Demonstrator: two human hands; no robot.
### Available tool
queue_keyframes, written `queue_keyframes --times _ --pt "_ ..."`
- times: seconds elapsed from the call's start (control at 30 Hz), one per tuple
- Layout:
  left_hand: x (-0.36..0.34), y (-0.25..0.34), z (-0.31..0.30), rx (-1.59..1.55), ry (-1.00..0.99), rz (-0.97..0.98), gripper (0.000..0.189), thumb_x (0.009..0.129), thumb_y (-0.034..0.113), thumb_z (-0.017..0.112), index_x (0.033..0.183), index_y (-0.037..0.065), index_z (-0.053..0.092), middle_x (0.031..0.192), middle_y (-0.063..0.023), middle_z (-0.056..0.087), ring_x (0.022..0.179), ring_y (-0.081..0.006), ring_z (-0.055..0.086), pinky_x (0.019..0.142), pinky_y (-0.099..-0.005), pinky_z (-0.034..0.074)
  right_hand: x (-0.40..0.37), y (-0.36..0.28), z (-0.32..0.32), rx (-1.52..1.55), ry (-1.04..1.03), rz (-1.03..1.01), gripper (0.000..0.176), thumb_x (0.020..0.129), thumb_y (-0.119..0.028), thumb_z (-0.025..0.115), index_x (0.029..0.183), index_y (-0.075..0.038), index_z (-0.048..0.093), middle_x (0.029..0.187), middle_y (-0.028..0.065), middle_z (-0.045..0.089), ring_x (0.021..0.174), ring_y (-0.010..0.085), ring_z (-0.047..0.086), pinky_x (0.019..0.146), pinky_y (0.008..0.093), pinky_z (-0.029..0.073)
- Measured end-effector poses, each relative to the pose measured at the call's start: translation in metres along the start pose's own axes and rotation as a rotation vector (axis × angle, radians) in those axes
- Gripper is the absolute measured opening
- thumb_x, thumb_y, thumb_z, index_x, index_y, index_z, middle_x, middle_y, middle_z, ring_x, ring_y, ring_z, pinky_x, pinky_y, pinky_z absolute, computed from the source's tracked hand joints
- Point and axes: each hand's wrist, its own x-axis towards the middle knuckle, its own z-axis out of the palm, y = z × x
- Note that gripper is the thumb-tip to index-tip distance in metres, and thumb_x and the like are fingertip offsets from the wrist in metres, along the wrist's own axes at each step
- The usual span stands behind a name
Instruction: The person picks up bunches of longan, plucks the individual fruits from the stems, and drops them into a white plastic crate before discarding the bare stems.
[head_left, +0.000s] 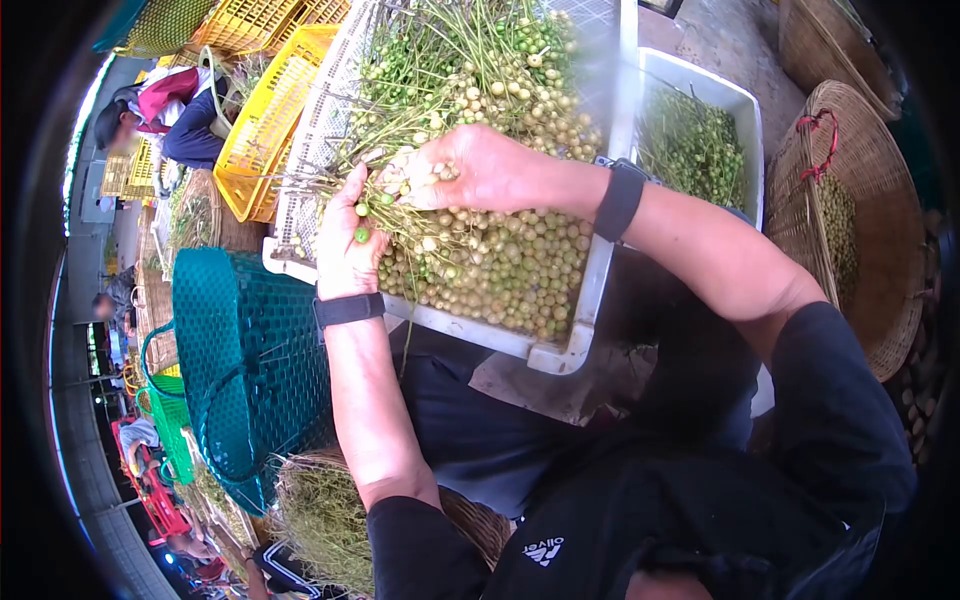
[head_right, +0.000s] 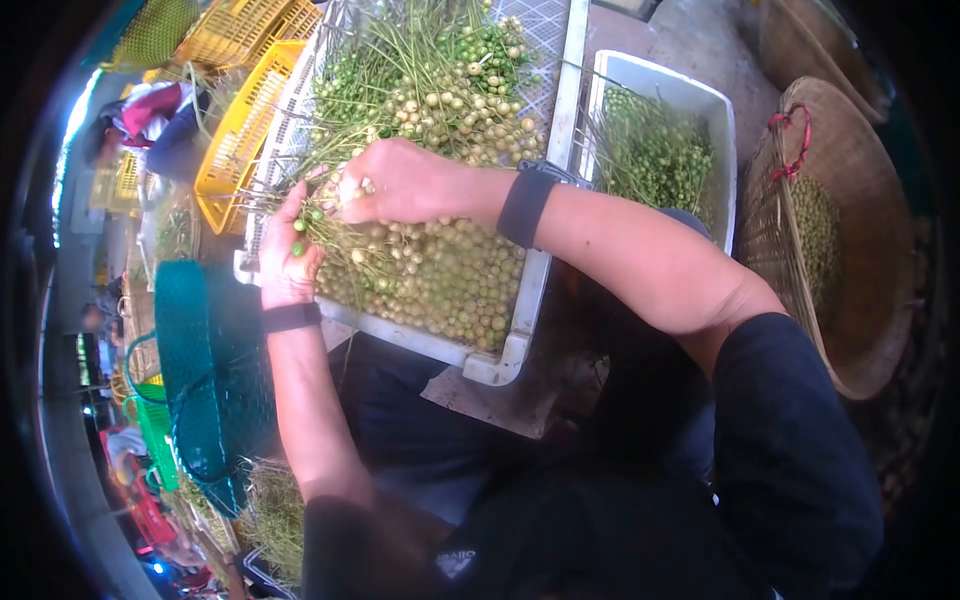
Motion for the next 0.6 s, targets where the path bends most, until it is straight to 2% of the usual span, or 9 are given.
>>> queue_keyframes --times 0.03,0.07,0.13,0.17,0.23,0.27,0.37,0.53,0.6 --pt "0.001 0.0 0.001 0.006 0.022 0.013 0.033 0.092 0.017 0.048 0.119 -0.001 0.048 0.111 -0.0188 0.058 0.1 -0.0295 0.059 0.087 -0.0443 0.049 -0.002 -0.002 -0.004 0.159 -0.035 0.08 0.025 0.083 -0.02 0.064 0.098 0.0 0.063 0.068 0.0038 0.058 0.054 0.011 0.051 0.049 0.027 0.042" --pt "0.003 0.0 0.0 0.005 0.023 0.014 0.033 0.092 0.017 0.048 0.119 -0.001 0.048 0.111 -0.0188 0.058 0.1 -0.0295 0.059 0.087 -0.0443 0.049 -0.003 -0.002 -0.003 0.159 -0.036 0.08 0.025 0.083 -0.02 0.064 0.098 0.0 0.063 0.068 0.0038 0.058 0.054 0.011 0.051 0.049 0.027 0.042" --pt "0.004 -0.001 0.001 -0.031 -0.054 0.011 0.033 0.092 0.017 0.049 0.119 -0.001 0.048 0.111 -0.0184 0.058 0.099 -0.0286 0.059 0.086 -0.0434 0.05 -0.003 -0.001 -0.003 0.652 -0.097 0.263 0.022 0.083 -0.018 0.065 0.099 -0.003 0.064 0.066 0.0013 0.058 0.048 0.0065 0.045 0.043 0.022 0.035" --pt "0.003 -0.002 0.001 -0.032 -0.055 0.012 0.033 0.092 0.017 0.049 0.119 -0.001 0.048 0.111 -0.0184 0.058 0.099 -0.0286 0.059 0.086 -0.0434 0.05 -0.004 -0.001 -0.002 0.651 -0.097 0.264 0.022 0.083 -0.018 0.065 0.099 -0.003 0.064 0.066 0.0013 0.058 0.048 0.0065 0.045 0.043 0.022 0.035" --pt "-0.003 -0.003 0.014 0.056 0.138 0.066 0.033 0.094 0.022 0.045 0.118 0.0 0.048 0.104 -0.0176 0.061 0.088 -0.0247 0.063 0.072 -0.0381 0.057 -0.005 -0.005 0.0 0.217 0.136 0.157 0.017 0.083 -0.015 0.064 0.096 -0.004 0.065 0.061 0.0002 0.054 0.048 0.0044 0.043 0.041 0.0187 0.031" --pt "-0.002 -0.003 0.01 0.055 0.139 0.067 0.033 0.094 0.022 0.045 0.118 0.0 0.048 0.104 -0.0176 0.061 0.088 -0.0247 0.063 0.072 -0.0381 0.057 -0.005 -0.007 0.0 0.217 0.133 0.157 0.017 0.083 -0.015 0.064 0.096 -0.004 0.065 0.061 0.0002 0.054 0.048 0.0044 0.043 0.041 0.0187 0.031" --pt "0.005 -0.004 0.004 0.035 0.039 0.041 0.035 0.094 0.022 0.044 0.119 -0.002 0.047 0.107 -0.02 0.059 0.091 -0.0275 0.063 0.072 -0.0394 0.057 0.0 -0.007 -0.007 0.609 0.167 0.312 0.012 0.083 -0.012 0.063 0.091 -0.004 0.064 0.061 -0.0002 0.055 0.046 0.0038 0.043 0.039 0.0172 0.031" --pt "0.005 -0.003 0.003 -0.054 -0.018 -0.042 0.038 0.095 0.023 0.042 0.12 -0.005 0.045 0.109 -0.0234 0.058 0.093 -0.0328 0.062 0.071 -0.0405 0.058 0.004 -0.005 -0.014 0.515 0.249 0.314 0.013 0.083 -0.015 0.064 0.09 -0.004 0.064 0.066 0.0007 0.059 0.051 0.004 0.048 0.042 0.0177 0.034" --pt "0.007 -0.007 0.002 0.025 0.008 0.029 0.037 0.094 0.022 0.043 0.119 -0.005 0.045 0.107 -0.0224 0.059 0.092 -0.0323 0.062 0.072 -0.0406 0.058 0.007 0.003 -0.008 0.088 0.231 0.083 0.014 0.083 -0.015 0.064 0.087 -0.002 0.064 0.073 0.0033 0.064 0.057 0.0065 0.053 0.049 0.02 0.041"
